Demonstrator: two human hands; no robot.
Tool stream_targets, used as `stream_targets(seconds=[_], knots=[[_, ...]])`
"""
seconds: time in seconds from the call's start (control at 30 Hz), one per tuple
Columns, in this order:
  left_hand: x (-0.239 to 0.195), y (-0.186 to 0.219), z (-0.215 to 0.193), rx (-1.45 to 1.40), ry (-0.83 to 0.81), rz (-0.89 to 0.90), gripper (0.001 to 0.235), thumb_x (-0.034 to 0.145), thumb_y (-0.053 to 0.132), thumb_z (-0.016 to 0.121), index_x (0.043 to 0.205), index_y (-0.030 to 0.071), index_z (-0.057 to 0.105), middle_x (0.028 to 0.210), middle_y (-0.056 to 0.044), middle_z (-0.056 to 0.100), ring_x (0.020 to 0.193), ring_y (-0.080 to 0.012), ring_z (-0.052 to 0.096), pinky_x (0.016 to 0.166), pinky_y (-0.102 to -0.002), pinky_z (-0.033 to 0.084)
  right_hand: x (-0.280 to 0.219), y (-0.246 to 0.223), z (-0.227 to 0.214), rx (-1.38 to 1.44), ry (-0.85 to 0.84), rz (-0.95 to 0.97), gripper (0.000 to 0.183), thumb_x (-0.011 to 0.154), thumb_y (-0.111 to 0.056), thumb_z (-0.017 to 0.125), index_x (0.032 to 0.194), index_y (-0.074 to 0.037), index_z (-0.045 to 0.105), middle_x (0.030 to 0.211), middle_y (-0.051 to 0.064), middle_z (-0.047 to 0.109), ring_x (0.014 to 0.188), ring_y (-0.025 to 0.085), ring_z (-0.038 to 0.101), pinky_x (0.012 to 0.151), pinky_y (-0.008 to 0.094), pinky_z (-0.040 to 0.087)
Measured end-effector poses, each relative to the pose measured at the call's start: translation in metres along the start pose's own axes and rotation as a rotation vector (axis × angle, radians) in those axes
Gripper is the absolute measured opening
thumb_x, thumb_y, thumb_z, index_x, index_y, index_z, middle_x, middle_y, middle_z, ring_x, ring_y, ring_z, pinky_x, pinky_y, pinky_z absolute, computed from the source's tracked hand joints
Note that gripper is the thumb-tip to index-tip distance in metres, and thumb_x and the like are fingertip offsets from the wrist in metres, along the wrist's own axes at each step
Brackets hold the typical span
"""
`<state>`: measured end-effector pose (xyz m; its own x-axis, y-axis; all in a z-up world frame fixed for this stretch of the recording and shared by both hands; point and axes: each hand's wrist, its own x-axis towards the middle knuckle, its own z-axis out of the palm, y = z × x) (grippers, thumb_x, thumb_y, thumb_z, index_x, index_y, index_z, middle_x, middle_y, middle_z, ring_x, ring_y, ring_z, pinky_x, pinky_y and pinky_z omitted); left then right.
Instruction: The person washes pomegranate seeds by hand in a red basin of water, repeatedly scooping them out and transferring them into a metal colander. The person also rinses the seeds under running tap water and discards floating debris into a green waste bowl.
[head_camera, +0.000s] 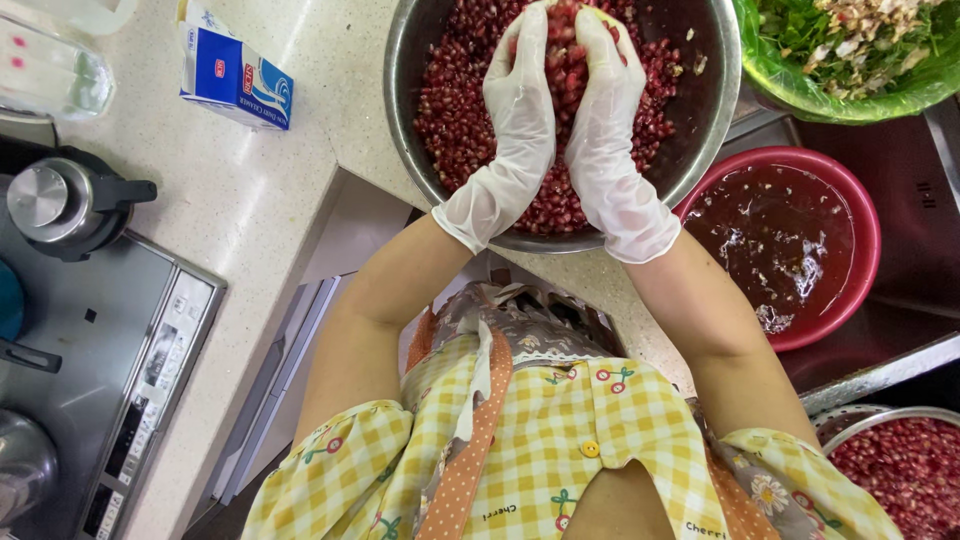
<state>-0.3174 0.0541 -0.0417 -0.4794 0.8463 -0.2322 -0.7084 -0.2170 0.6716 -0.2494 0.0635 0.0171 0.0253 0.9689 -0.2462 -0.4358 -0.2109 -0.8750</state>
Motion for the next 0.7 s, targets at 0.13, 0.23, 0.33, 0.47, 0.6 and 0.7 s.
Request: stream_targets(seconds=[0.13, 0.23, 0.33, 0.47, 0.6, 0.7], knots=[[0.01, -0.002, 0.021, 0.156, -0.041, 0.192, 0.021, 0.105, 0.02, 0.067, 0.11, 0.0, 0.071, 0.101, -0.002, 0.069, 0.09, -0.0091, 0.059, 0.081, -0.027, 0.051, -0.007, -0.032, 0.002, 0.038, -0.068, -0.109, 0.021, 0.098, -0.02, 0.068, 0.108, -0.002, 0.07, 0.097, 0.001, 0.069, 0.089, 0.014, 0.062, 0.085, 0.031, 0.051], [0.009, -0.009, 0.04, 0.231, -0.107, 0.303, 0.021, 0.106, 0.019, 0.066, 0.097, 0.0, 0.067, 0.088, 0.0, 0.064, 0.079, -0.0076, 0.052, 0.072, -0.028, 0.046, -0.014, -0.055, -0.018, 0.054, -0.074, -0.166, 0.021, 0.099, -0.021, 0.067, 0.108, -0.002, 0.069, 0.098, 0.002, 0.069, 0.091, 0.014, 0.062, 0.086, 0.032, 0.052], [-0.011, -0.029, 0.068, 0.316, -0.158, 0.286, 0.023, 0.105, 0.021, 0.067, 0.097, -0.001, 0.068, 0.088, -0.002, 0.066, 0.08, -0.0102, 0.056, 0.073, -0.029, 0.047, -0.021, -0.078, -0.051, 0.067, -0.058, -0.234, 0.021, 0.099, -0.022, 0.067, 0.108, -0.002, 0.069, 0.099, 0.002, 0.069, 0.092, 0.015, 0.063, 0.087, 0.033, 0.052], [-0.064, -0.08, 0.112, 0.431, -0.245, 0.144, 0.025, 0.103, 0.023, 0.068, 0.098, -0.002, 0.07, 0.088, -0.005, 0.07, 0.081, -0.0136, 0.061, 0.074, -0.031, 0.05, -0.034, -0.109, -0.119, 0.068, 0.04, -0.326, 0.022, 0.1, -0.023, 0.067, 0.107, -0.003, 0.069, 0.1, 0.003, 0.068, 0.093, 0.016, 0.063, 0.089, 0.034, 0.052], [-0.133, -0.157, 0.155, 0.535, -0.319, -0.042, 0.029, 0.1, 0.026, 0.069, 0.099, -0.003, 0.072, 0.087, -0.008, 0.074, 0.082, -0.0171, 0.066, 0.075, -0.033, 0.052, -0.057, -0.135, -0.21, 0.059, 0.181, -0.398, 0.022, 0.101, -0.025, 0.066, 0.107, -0.003, 0.069, 0.102, 0.004, 0.068, 0.095, 0.017, 0.063, 0.09, 0.035, 0.052], [-0.185, -0.223, 0.169, 0.612, -0.342, -0.17, 0.032, 0.099, 0.028, 0.07, 0.1, -0.003, 0.073, 0.087, -0.01, 0.076, 0.083, -0.0197, 0.069, 0.076, -0.035, 0.054, -0.075, -0.137, -0.284, 0.054, 0.294, -0.406, 0.023, 0.102, -0.025, 0.066, 0.107, -0.003, 0.068, 0.102, 0.005, 0.068, 0.096, 0.017, 0.064, 0.091, 0.035, 0.052]])
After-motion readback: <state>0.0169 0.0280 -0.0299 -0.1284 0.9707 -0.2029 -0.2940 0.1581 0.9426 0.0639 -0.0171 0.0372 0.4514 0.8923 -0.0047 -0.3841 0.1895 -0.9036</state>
